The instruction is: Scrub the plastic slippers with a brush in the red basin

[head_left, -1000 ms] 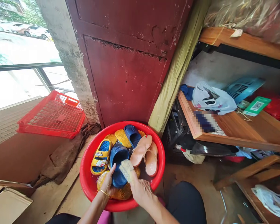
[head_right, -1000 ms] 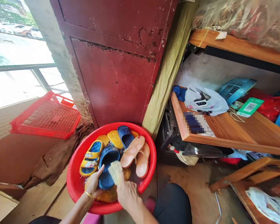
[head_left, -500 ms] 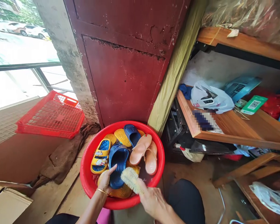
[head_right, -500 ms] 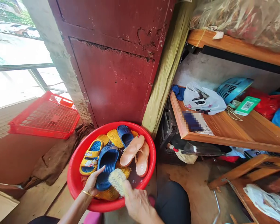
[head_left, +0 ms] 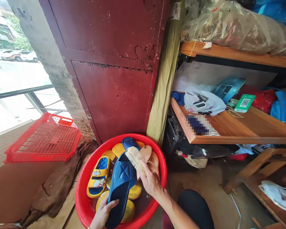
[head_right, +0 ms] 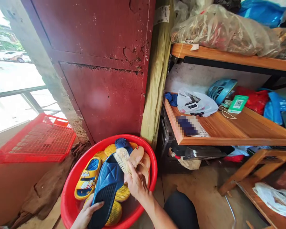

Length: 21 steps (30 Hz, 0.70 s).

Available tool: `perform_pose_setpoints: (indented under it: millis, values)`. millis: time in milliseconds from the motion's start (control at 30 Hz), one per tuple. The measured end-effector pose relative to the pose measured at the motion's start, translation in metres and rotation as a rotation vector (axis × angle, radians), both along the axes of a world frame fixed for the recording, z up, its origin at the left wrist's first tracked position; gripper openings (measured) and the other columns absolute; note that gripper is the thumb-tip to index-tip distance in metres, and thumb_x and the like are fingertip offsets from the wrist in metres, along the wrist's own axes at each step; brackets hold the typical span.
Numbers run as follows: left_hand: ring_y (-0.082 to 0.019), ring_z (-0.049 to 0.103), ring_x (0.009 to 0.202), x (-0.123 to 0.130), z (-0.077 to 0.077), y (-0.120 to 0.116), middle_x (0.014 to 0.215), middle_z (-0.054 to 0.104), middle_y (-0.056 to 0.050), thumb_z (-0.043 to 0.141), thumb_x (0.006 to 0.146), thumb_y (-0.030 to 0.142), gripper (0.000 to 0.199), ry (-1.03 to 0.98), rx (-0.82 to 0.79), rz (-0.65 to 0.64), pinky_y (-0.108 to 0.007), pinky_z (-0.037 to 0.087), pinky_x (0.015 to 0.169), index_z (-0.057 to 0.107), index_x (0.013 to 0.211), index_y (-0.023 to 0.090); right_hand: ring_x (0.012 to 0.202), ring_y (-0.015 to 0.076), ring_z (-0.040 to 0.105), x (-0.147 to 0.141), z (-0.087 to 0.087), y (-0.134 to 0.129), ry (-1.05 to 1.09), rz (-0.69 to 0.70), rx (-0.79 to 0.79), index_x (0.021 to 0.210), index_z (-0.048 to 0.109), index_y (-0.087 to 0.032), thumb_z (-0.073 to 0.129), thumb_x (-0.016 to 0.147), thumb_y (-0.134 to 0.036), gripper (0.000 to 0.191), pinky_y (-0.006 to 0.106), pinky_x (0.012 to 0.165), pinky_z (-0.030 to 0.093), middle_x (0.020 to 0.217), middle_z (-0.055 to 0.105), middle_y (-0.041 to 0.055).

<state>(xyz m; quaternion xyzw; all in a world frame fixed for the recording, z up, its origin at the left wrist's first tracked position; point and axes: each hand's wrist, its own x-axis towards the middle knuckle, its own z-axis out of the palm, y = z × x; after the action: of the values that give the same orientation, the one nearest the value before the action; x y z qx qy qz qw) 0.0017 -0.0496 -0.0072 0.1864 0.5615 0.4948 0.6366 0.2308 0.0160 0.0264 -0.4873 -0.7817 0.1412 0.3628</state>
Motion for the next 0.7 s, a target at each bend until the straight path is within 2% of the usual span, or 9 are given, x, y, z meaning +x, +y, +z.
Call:
perform_pose_setpoints:
  millis: [100, 200, 267, 367, 467, 567, 633, 700]
  values:
    - [-0.027, 0.075, 0.081, -0.006, -0.006, 0.004, 0.088, 0.081, -0.003, 0.09, 0.052, 0.017, 0.042, 0.039, 0.033, 0.046, -0.033, 0.06, 0.073, 0.076, 0.091, 0.021, 0.11, 0.026, 0.072, 0.005, -0.005, 0.007, -0.058, 0.058, -0.072, 0.155, 0.046, -0.018, 0.043, 0.099, -0.021, 0.056, 0.037, 0.095, 0.059, 0.127, 0.073, 0.0127]
    - [-0.03, 0.075, 0.09, -0.012, -0.016, 0.01, 0.094, 0.081, -0.005, 0.09, 0.052, 0.017, 0.044, 0.028, 0.04, 0.069, -0.035, 0.06, 0.075, 0.075, 0.094, 0.021, 0.111, 0.0258, 0.072, 0.026, -0.016, 0.009, -0.106, -0.031, -0.11, 0.153, 0.049, -0.022, 0.041, 0.098, -0.018, 0.055, 0.038, 0.097, 0.058, 0.126, 0.074, 0.0108]
    - [-0.031, 0.075, 0.089, -0.012, -0.022, 0.013, 0.093, 0.081, -0.005, 0.09, 0.053, 0.019, 0.044, 0.011, 0.042, 0.052, -0.036, 0.06, 0.073, 0.075, 0.094, 0.021, 0.116, 0.0253, 0.07, 0.035, -0.022, 0.008, -0.082, -0.05, -0.068, 0.155, 0.045, -0.021, 0.039, 0.099, -0.018, 0.057, 0.038, 0.1, 0.057, 0.13, 0.072, 0.0119]
    - [-0.028, 0.073, 0.078, -0.007, -0.026, 0.016, 0.084, 0.079, -0.004, 0.09, 0.053, 0.023, 0.04, 0.063, 0.058, 0.004, -0.034, 0.06, 0.069, 0.076, 0.09, 0.019, 0.125, 0.0268, 0.065, 0.031, -0.022, 0.004, -0.076, -0.017, 0.025, 0.158, 0.04, -0.018, 0.04, 0.101, -0.022, 0.058, 0.039, 0.102, 0.056, 0.138, 0.067, 0.0144]
    - [-0.026, 0.073, 0.078, -0.004, -0.025, 0.017, 0.084, 0.079, -0.003, 0.09, 0.052, 0.024, 0.039, 0.127, 0.069, -0.016, -0.03, 0.059, 0.07, 0.077, 0.089, 0.018, 0.111, 0.0283, 0.072, 0.025, -0.015, 0.005, -0.196, 0.01, 0.028, 0.158, 0.043, -0.023, 0.044, 0.1, -0.022, 0.058, 0.038, 0.095, 0.059, 0.127, 0.073, 0.0128]
    - [-0.027, 0.074, 0.085, -0.005, -0.022, 0.017, 0.09, 0.081, -0.002, 0.09, 0.052, 0.021, 0.041, 0.103, 0.044, 0.023, -0.03, 0.06, 0.073, 0.076, 0.091, 0.022, 0.092, 0.0272, 0.077, 0.038, -0.012, 0.008, -0.294, -0.083, -0.055, 0.154, 0.049, -0.028, 0.046, 0.097, -0.019, 0.058, 0.035, 0.084, 0.062, 0.115, 0.078, 0.0108]
    - [-0.027, 0.075, 0.082, -0.004, -0.018, 0.017, 0.087, 0.08, -0.001, 0.09, 0.052, 0.02, 0.041, 0.043, 0.005, 0.034, -0.032, 0.061, 0.071, 0.074, 0.09, 0.023, 0.096, 0.0264, 0.077, 0.051, -0.014, 0.009, -0.241, -0.156, -0.084, 0.152, 0.052, -0.028, 0.044, 0.097, -0.017, 0.057, 0.034, 0.085, 0.062, 0.119, 0.077, 0.0099]
    - [-0.026, 0.074, 0.07, -0.001, -0.013, 0.016, 0.08, 0.079, -0.002, 0.089, 0.05, 0.017, 0.039, -0.036, -0.064, 0.049, -0.034, 0.061, 0.065, 0.072, 0.085, 0.022, 0.108, 0.0252, 0.074, 0.057, -0.017, 0.009, -0.115, -0.157, -0.058, 0.152, 0.051, -0.025, 0.042, 0.097, -0.017, 0.057, 0.034, 0.092, 0.06, 0.128, 0.073, 0.0103]
